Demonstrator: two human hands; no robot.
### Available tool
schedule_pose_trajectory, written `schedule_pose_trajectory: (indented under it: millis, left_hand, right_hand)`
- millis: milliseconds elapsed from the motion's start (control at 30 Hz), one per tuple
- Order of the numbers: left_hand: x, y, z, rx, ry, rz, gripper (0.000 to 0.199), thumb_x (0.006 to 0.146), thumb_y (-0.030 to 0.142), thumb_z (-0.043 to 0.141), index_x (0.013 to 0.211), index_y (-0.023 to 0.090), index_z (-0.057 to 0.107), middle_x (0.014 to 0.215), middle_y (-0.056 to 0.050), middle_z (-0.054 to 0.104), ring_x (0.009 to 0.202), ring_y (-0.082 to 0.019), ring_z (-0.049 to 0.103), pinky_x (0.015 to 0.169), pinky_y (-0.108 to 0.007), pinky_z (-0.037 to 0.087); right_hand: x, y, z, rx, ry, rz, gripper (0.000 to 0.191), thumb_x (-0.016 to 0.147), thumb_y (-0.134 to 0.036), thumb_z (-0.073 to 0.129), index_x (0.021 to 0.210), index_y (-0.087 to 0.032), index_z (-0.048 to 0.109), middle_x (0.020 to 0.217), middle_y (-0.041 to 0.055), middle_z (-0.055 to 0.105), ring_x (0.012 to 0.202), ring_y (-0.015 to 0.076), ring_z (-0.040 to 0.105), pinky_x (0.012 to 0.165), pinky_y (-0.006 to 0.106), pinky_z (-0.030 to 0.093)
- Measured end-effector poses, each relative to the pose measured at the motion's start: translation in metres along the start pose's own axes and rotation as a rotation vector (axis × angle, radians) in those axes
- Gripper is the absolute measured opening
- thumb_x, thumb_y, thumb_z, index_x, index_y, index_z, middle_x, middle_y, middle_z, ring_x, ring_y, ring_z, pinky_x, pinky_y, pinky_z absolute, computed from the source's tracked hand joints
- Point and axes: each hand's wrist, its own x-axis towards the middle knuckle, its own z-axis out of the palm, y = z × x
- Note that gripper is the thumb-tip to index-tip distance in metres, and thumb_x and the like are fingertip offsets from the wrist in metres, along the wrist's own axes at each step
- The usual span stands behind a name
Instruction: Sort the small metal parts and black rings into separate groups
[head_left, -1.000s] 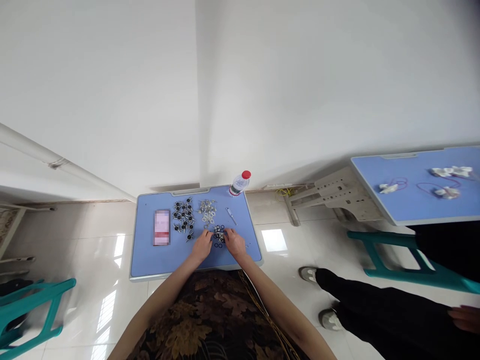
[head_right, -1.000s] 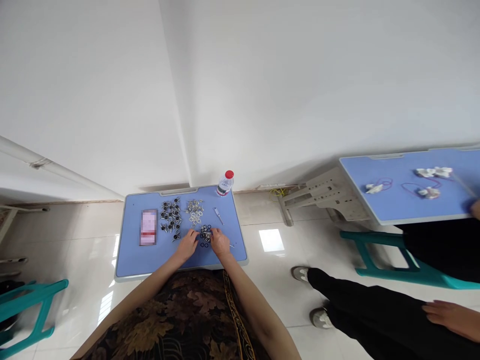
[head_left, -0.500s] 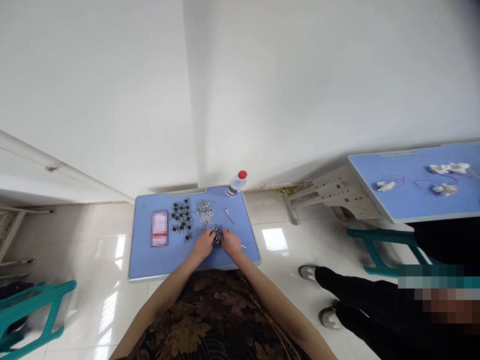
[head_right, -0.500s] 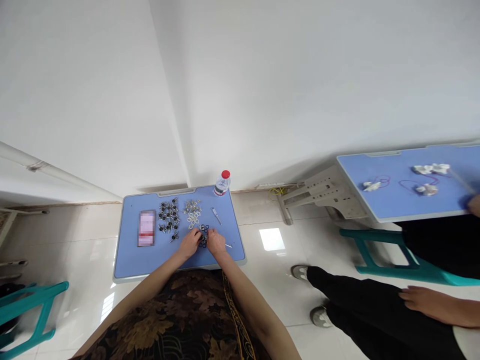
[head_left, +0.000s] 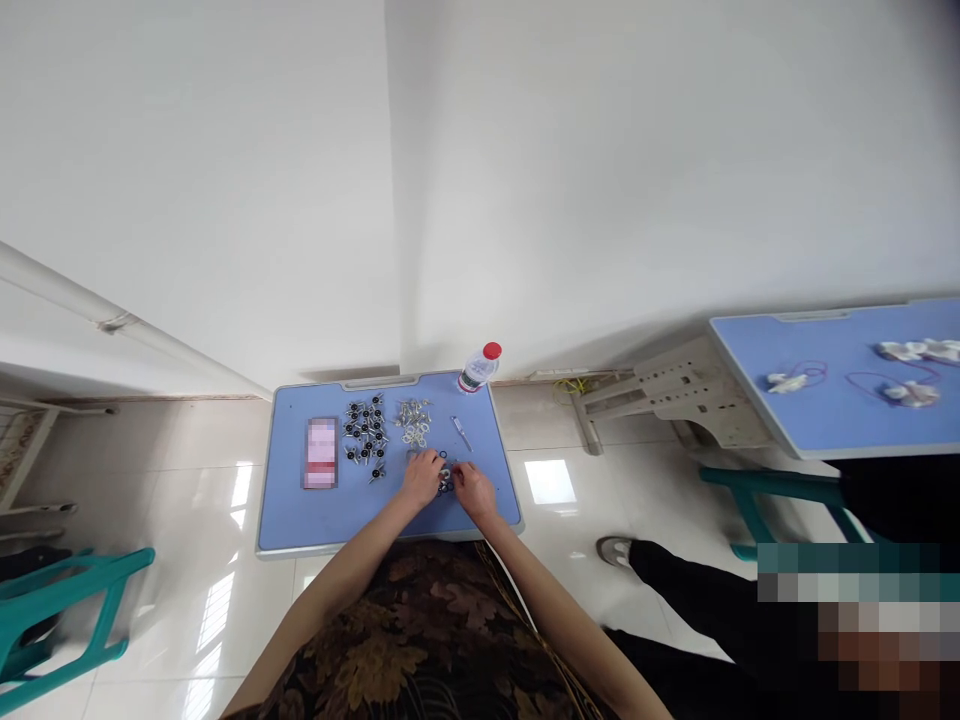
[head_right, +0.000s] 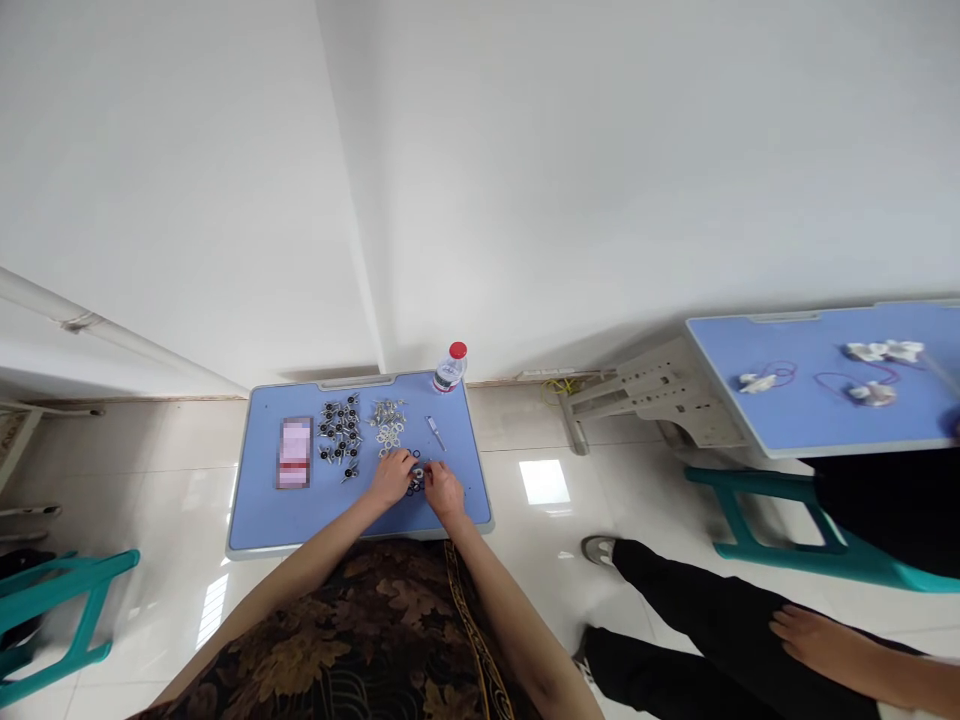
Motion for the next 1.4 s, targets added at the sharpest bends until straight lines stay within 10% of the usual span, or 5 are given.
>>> schedule_pose_trajectory:
  millis: [700, 1400]
  left_hand:
    - [0.002, 0.001, -0.005, 0.002, -0.106, 0.017, 0.024, 0.096, 0.008, 0.045, 0.1, 0.017, 0.067, 0.103, -0.01, 0.07, 0.102, -0.024, 0.064, 0.096, -0.041, 0.042]
    - [0.01, -0.044, -0.031, -0.588, 0.201, -0.34, 0.015, 0.086, 0.013, 0.057, 0.086, 0.019, 0.071, 0.09, -0.004, 0.071, 0.08, -0.015, 0.065, 0.082, -0.029, 0.054]
  right_hand:
    - [-0.002, 0.0, 0.007, 0.005, -0.062, -0.014, 0.021, 0.1, -0.021, 0.052, 0.111, -0.022, 0.069, 0.116, 0.0073, 0.071, 0.098, 0.0185, 0.069, 0.075, 0.024, 0.044]
    - [0.006, -0.013, 0.007, -0.029, -0.059, -0.027, 0.026, 0.102, -0.026, 0.053, 0.125, -0.021, 0.063, 0.125, 0.01, 0.071, 0.1, 0.0201, 0.071, 0.074, 0.024, 0.046]
